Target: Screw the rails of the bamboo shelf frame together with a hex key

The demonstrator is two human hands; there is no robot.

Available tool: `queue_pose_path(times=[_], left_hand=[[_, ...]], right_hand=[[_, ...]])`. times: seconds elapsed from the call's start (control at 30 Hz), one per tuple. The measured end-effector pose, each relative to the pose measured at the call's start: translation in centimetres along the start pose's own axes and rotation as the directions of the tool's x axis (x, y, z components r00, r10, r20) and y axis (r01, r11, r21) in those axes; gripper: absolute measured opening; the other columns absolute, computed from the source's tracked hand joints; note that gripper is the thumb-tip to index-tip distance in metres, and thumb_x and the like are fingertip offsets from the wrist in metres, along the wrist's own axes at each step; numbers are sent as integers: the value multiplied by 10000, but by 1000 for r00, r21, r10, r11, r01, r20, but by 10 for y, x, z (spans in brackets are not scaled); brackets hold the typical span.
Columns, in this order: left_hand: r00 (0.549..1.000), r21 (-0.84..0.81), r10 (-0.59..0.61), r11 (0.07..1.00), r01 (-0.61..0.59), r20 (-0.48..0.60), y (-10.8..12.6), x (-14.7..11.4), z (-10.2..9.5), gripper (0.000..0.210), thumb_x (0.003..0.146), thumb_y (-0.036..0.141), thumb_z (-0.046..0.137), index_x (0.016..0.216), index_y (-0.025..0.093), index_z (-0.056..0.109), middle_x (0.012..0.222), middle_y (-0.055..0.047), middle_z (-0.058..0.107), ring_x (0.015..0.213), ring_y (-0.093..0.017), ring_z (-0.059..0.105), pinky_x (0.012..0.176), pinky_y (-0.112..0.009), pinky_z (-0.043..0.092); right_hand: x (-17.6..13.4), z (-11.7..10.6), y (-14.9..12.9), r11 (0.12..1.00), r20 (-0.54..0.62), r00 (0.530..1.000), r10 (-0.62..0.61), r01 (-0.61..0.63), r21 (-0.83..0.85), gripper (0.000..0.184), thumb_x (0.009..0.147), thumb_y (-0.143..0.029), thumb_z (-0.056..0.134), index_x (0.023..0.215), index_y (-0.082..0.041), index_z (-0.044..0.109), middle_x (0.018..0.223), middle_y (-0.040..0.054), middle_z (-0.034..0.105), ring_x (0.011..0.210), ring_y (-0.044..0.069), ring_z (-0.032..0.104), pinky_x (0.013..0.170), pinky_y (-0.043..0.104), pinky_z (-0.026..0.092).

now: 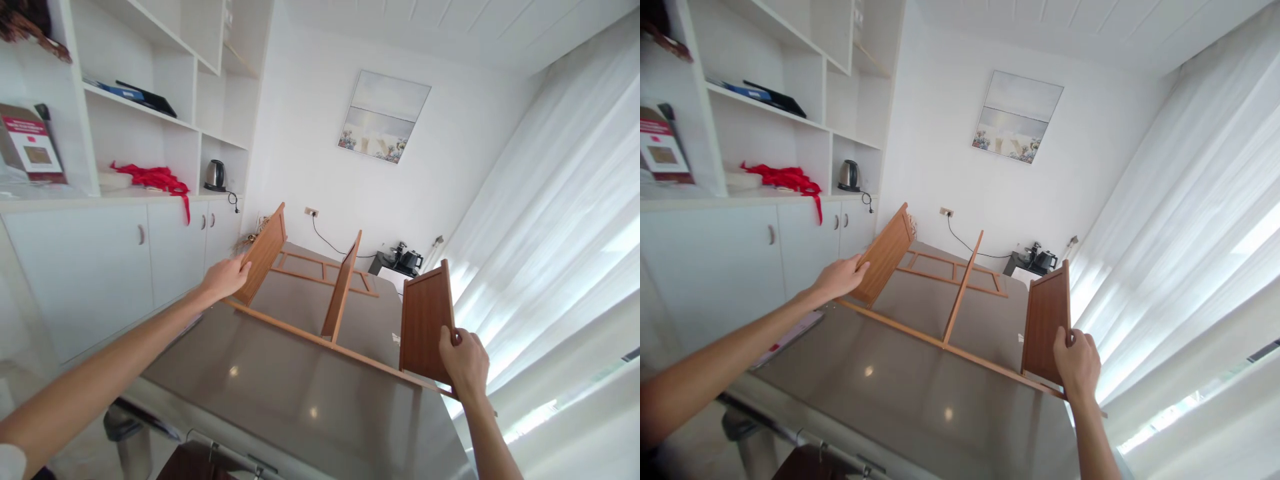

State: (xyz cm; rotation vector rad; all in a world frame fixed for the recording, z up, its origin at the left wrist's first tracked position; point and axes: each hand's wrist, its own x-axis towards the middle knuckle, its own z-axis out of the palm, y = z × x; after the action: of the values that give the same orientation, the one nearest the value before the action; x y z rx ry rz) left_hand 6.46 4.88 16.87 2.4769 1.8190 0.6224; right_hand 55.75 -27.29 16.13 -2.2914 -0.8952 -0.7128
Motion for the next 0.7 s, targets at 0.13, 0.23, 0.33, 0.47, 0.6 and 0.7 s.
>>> queue_pose_path(times=[0.13, 0.23, 0.33, 0.47, 0.6, 0.7], left_hand=[[993, 3, -19, 1000, 20, -117, -11, -40, 27, 536, 1044, 502, 221, 1147, 152, 613, 868, -145, 746, 861, -327, 731, 698, -350, 461], [983, -19, -29, 999, 26, -181, -20, -65, 54, 528, 1049, 503, 203, 1129, 151, 589, 891, -143, 753, 868, -322, 736, 681, -334, 437], [974, -47, -55, 998, 46, -219, -27, -84, 81, 516, 1046, 482, 213, 1147, 122, 568, 885, -161, 755, 818, -323, 738, 647, -332, 423], [971, -94, -86, 993, 66, -224, -30, -95, 103, 547, 1032, 500, 211, 1130, 92, 563, 824, -185, 741, 767, -352, 733, 606, -349, 416], [978, -168, -97, 983, 66, -183, -31, -98, 112, 549, 1007, 524, 236, 1131, 101, 562, 803, -181, 736, 783, -371, 738, 612, -372, 459], [989, -257, -79, 965, 44, -125, -38, -100, 113, 577, 989, 582, 280, 1185, 116, 557, 849, -170, 751, 857, -375, 750, 657, -396, 527]], right_hand=[[-47, -5, 9, 995, -190, 980, 61, -45, 86, 308, 930, -476, 498, 774, -222, 576, 789, 50, 564, 720, 216, 517, 705, 347, 378], [-82, 0, 13, 985, -303, 945, 121, -76, 156, 320, 933, -475, 519, 722, -233, 516, 757, 27, 517, 712, 202, 502, 705, 337, 377], [-108, 11, 18, 972, -355, 921, 158, -82, 221, 384, 952, -509, 500, 680, -242, 457, 711, 5, 457, 672, 185, 465, 684, 327, 371], [-122, 25, 26, 961, -325, 934, 150, -60, 271, 464, 960, -616, 478, 701, -231, 504, 688, -13, 444, 633, 169, 447, 669, 319, 368], [-128, 34, 32, 955, -223, 969, 110, -41, 293, 584, 945, -736, 429, 656, -232, 480, 654, -22, 452, 584, 147, 431, 622, 302, 363], [-133, 33, 34, 952, -171, 980, 101, -45, 302, 644, 913, -804, 420, 658, -221, 519, 628, -27, 457, 555, 139, 418, 590, 296, 364]])
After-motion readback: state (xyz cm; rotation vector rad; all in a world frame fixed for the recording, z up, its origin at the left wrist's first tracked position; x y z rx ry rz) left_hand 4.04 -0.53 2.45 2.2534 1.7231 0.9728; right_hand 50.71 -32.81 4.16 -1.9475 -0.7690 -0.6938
